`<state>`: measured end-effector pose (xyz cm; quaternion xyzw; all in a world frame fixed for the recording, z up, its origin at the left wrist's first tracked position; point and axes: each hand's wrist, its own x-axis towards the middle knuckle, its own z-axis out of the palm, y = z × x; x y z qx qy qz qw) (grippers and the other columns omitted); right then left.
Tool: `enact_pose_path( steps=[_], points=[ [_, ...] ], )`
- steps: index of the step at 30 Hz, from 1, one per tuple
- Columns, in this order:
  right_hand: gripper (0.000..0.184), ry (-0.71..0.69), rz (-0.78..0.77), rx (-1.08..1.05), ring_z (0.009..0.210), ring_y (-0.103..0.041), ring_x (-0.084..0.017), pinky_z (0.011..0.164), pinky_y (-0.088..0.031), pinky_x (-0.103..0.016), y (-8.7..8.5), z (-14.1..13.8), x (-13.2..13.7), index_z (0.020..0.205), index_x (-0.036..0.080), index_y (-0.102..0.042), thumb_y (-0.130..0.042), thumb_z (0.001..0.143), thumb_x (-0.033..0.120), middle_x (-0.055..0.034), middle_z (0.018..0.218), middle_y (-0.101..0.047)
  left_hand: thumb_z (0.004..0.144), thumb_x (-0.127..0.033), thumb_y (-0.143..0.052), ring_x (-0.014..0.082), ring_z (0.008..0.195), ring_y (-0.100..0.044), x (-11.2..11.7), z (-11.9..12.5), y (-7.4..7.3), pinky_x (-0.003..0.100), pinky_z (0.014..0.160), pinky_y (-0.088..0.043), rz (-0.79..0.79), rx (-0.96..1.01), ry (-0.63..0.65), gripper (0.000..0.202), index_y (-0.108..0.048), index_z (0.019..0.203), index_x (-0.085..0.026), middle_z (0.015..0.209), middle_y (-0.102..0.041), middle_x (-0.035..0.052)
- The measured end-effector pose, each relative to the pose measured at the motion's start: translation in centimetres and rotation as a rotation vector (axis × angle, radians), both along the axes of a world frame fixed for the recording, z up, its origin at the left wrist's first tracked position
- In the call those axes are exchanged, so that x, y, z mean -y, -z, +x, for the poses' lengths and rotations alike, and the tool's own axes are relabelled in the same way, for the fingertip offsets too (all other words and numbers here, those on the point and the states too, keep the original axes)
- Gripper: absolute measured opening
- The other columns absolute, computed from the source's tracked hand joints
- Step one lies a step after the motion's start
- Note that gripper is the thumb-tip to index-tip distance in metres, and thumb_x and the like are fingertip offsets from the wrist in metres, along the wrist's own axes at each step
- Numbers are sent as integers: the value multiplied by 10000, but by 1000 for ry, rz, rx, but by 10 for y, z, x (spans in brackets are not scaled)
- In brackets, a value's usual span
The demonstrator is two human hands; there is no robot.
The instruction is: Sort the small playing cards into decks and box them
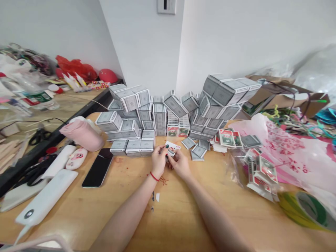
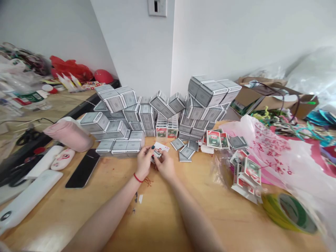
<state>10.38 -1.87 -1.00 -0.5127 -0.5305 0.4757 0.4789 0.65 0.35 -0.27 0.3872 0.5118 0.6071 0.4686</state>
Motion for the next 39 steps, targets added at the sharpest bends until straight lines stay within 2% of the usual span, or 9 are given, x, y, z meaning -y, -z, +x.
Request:
enact_pose_path(
  steps=[3, 7, 11, 15, 18, 23, 30, 33, 39],
  points=[
    [253, 35, -80, -80, 346, -495, -138, 345, -373, -239, -1, 0, -3, 752, 204, -511, -589, 679, 433, 18, 479, -577, 712, -325, -560, 117, 694, -572, -1, 0, 0, 213, 590, -441, 34, -25, -1, 220, -561, 842, -147, 798, -613, 34],
    [213, 97, 5, -65, 441, -532, -141, 421, -418, -247, -1, 6, -6, 805, 196, -585, -559, 709, 385, -12, 594, -626, 698, -242, -577, 133, 816, -573, 0, 0, -1, 239, 712, -447, 113, -148, 51, 194, -533, 867, -157, 869, -601, 43],
    [179, 112, 124, 35, 550, -553, -160, 526, -438, -268, -1, 11, -8, 828, 217, -637, -545, 711, 317, -17, 690, -647, 697, -198, -572, 134, 800, -572, 2, -1, -1, 247, 705, -449, 154, -235, 43, 213, -501, 897, -170, 860, -583, 34],
    [192, 84, 140, 68, 660, -574, -184, 626, -443, -292, -2, 13, -9, 854, 226, -645, -527, 712, 281, -15, 746, -656, 742, -223, -528, 148, 854, -556, 4, -3, 0, 265, 758, -429, 179, -354, 85, 175, -556, 911, -185, 927, -594, 46],
    [177, 88, 120, 46, 654, -559, -173, 625, -434, -280, -2, 16, -11, 807, 212, -642, -507, 725, 291, -3, 717, -640, 762, -276, -511, 143, 757, -552, 2, -5, -1, 253, 696, -425, 132, -394, 88, 164, -585, 873, -179, 851, -609, 39],
    [289, 25, -23, -181, 429, -419, -102, 456, -365, -224, -4, 22, -15, 563, 183, -545, -516, 737, 411, 41, 449, -464, 766, -327, -513, 128, 702, -532, -1, -5, -2, 230, 648, -417, 105, -363, 47, 200, -568, 880, -172, 809, -590, 31],
    [282, -239, -288, -721, 774, -601, -178, 668, -484, -326, -19, 19, -9, 927, 205, -561, -597, 703, 373, -29, 833, -644, 782, -348, -496, 140, 762, -563, 3, -2, -3, 235, 688, -434, 119, -325, 89, 206, -577, 877, -183, 846, -613, 37],
    [253, -306, -379, -840, 841, -602, -176, 725, -489, -346, -23, 18, -6, 939, 210, -559, -576, 729, 349, -37, 910, -644, 807, -336, -459, 150, 802, -576, 4, -2, -4, 249, 721, -439, 140, -349, 133, 211, -586, 889, -190, 871, -626, 44],
    [217, -301, -394, -904, 799, -601, -141, 743, -488, -302, -17, 21, -8, 931, 210, -573, -580, 737, 306, -9, 867, -644, 813, -240, -440, 168, 1016, -529, 7, 0, -10, 314, 913, -382, 281, -358, 253, 227, -595, 977, -212, 1057, -600, 54]
  ],
)
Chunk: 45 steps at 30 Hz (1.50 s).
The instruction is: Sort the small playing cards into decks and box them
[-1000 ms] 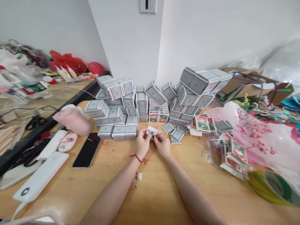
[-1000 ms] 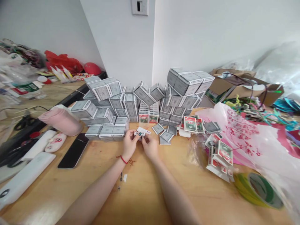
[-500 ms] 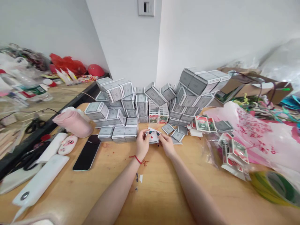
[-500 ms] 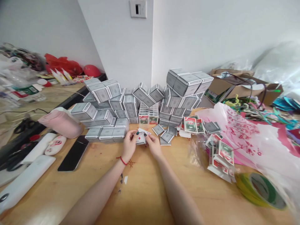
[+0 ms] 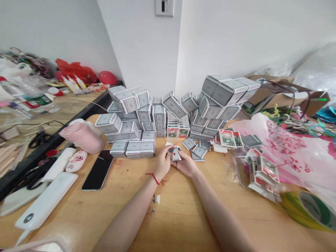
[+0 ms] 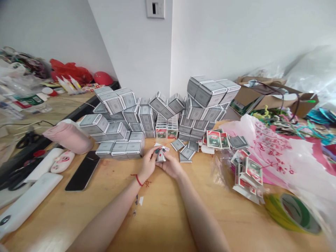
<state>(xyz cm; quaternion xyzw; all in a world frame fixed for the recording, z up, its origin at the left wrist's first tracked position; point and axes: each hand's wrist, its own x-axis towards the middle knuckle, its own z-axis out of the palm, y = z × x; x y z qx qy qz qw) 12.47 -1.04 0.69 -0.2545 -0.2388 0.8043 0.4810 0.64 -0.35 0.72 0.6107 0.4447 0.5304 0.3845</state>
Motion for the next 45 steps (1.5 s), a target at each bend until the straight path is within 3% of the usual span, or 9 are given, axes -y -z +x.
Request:
enact_pose_path(
  steps=[3, 8, 16, 23, 26, 31, 38, 42, 45],
  points=[
    [196, -19, -1, 31, 761, -601, -128, 735, -487, -287, 3, -2, -1, 908, 213, -577, -590, 735, 305, 7, 809, -644, 801, -194, -444, 171, 1020, -529, 4, 1, -2, 328, 912, -389, 49, -38, 16, 261, -583, 1020, -221, 1073, -597, 55],
    [185, -47, -12, 39, 730, -601, -135, 723, -490, -289, 2, -5, -1, 896, 187, -587, -576, 749, 299, -6, 758, -644, 789, -216, -466, 170, 902, -583, 6, 1, 0, 302, 824, -445, 2, -54, -100, 206, -603, 943, -207, 949, -639, 51],
    [265, 21, -29, -10, 799, -610, -154, 764, -497, -321, -2, -3, -2, 1017, 201, -566, -469, 812, 338, -30, 942, -653, 778, -245, -492, 155, 863, -593, 1, -2, 5, 281, 764, -469, -41, 125, -255, 159, -510, 918, -172, 912, -609, 63],
    [309, 11, -17, 8, 691, -608, -158, 641, -517, -290, 3, -1, -5, 908, 161, -600, -445, 810, 409, -59, 819, -663, 743, -294, -550, 137, 766, -597, 0, -2, 6, 263, 694, -479, -59, 106, -344, 212, -498, 907, -170, 843, -605, 43],
    [294, 133, -5, 39, 653, -598, -158, 568, -506, -272, 6, 0, -7, 881, 168, -593, -487, 779, 423, -51, 790, -656, 740, -304, -557, 141, 767, -596, 0, -3, 9, 268, 699, -476, -31, 56, -382, 196, -493, 865, -168, 816, -603, 38],
    [220, 367, 100, 160, 544, -547, -140, 476, -462, -260, 11, -1, -9, 781, 195, -560, -567, 729, 409, -3, 663, -609, 744, -261, -554, 154, 895, -568, 5, -3, 3, 301, 806, -443, 147, -138, -259, 114, -487, 776, -175, 907, -596, 49],
    [219, 453, 208, 389, 585, -527, -122, 529, -423, -243, 15, -3, -7, 744, 223, -526, -603, 687, 419, 40, 654, -557, 772, -185, -487, 188, 1154, -426, 11, -1, -12, 378, 953, -359, 277, -343, 35, 118, -471, 656, -172, 1207, -488, 86],
    [242, 441, 221, 461, 535, -492, -108, 499, -398, -227, 15, -2, -7, 706, 210, -520, -614, 674, 432, 47, 578, -516, 746, -142, -493, 200, 1164, -416, 11, -2, -13, 407, 971, -345, 281, -325, 132, 73, -492, 681, -176, 1218, -480, 82],
    [238, 402, 188, 408, 504, -480, -108, 467, -393, -227, 13, -2, -7, 742, 213, -519, -603, 691, 429, 43, 580, -525, 719, -114, -508, 207, 1138, -439, 10, -1, -9, 409, 942, -375, 229, -182, 102, 113, -500, 809, -181, 1176, -501, 91]
  ],
)
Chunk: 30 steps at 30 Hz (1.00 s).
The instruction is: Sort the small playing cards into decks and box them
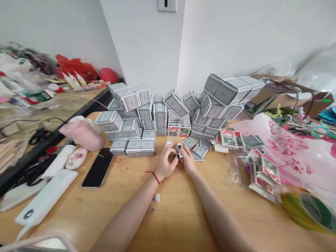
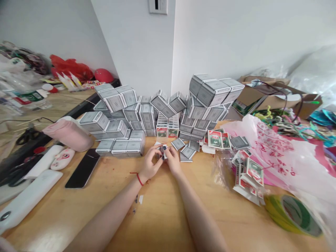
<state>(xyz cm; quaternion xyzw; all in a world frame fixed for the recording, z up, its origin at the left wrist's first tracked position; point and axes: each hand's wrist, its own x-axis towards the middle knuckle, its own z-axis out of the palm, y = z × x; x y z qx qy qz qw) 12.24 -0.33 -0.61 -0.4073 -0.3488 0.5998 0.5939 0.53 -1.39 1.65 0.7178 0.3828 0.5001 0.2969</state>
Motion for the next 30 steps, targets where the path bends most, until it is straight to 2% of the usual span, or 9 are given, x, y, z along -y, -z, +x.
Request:
enact_pose_path(
  steps=[4, 7, 11, 13, 16, 20, 23, 26, 30],
  points=[
    [234, -62, -18, -98, 485, -494, -121, 431, -398, -244, -1, -1, -1, 774, 213, -528, -596, 699, 424, 28, 612, -559, 687, -84, -526, 194, 1085, -489, -5, 2, 7, 360, 873, -434, -175, 328, -23, 363, -421, 1019, -189, 1218, -452, 113],
    [236, -67, -34, -147, 516, -526, -142, 446, -424, -262, 0, 0, -2, 769, 212, -533, -604, 691, 423, 17, 630, -578, 654, -74, -549, 177, 1014, -527, -9, 2, 11, 330, 847, -442, -310, 474, 9, 423, -425, 1042, -187, 1146, -509, 97],
    [246, -92, -55, -217, 513, -526, -143, 442, -421, -263, -1, 4, -3, 770, 197, -549, -575, 708, 434, -1, 649, -596, 631, -116, -591, 151, 841, -563, -15, -2, 15, 284, 739, -461, -488, 499, 77, 381, -511, 999, -166, 978, -584, 60],
    [246, -114, -83, -253, 502, -516, -133, 425, -403, -249, -3, 7, -4, 765, 189, -560, -568, 708, 429, -4, 663, -606, 645, -149, -599, 133, 745, -566, -16, -4, 17, 273, 687, -463, -576, 503, 145, 411, -510, 1046, -164, 898, -598, 45],
    [236, -142, -129, -279, 519, -523, -127, 435, -393, -235, -7, 10, -4, 761, 185, -579, -573, 696, 411, -8, 683, -623, 651, -188, -617, 131, 745, -566, -17, -3, 19, 277, 691, -464, -628, 523, 233, 479, -486, 1111, -169, 953, -592, 53],
    [273, -139, -135, -235, 588, -559, -151, 498, -415, -254, -9, 12, -4, 774, 191, -592, -547, 700, 450, -17, 719, -642, 633, -193, -641, 120, 730, -555, -16, -1, 18, 272, 686, -468, -574, 426, 258, 514, -494, 1124, -159, 992, -582, 66],
    [271, -73, -64, -164, 654, -573, -167, 556, -425, -268, -8, 10, -5, 797, 214, -579, -554, 694, 464, -5, 755, -638, 622, -171, -645, 111, 709, -543, -14, -1, 16, 254, 650, -469, -439, 283, 141, 555, -479, 1151, -172, 1001, -571, 68],
    [248, 3, -14, -127, 654, -562, -159, 565, -416, -258, -8, 10, -4, 809, 222, -574, -607, 665, 422, 9, 748, -624, 625, -147, -632, 124, 777, -538, -11, -2, 14, 250, 659, -468, -288, 146, 16, 559, -473, 1157, -212, 1084, -519, 70],
    [284, 42, -30, -82, 653, -549, -147, 563, -403, -245, -7, 11, -3, 877, 209, -605, -628, 660, 391, 2, 776, -627, 626, -108, -608, 114, 757, -511, -7, -1, 9, 241, 639, -465, -165, 34, -47, 552, -474, 1147, -232, 1098, -458, 66]
  ],
)
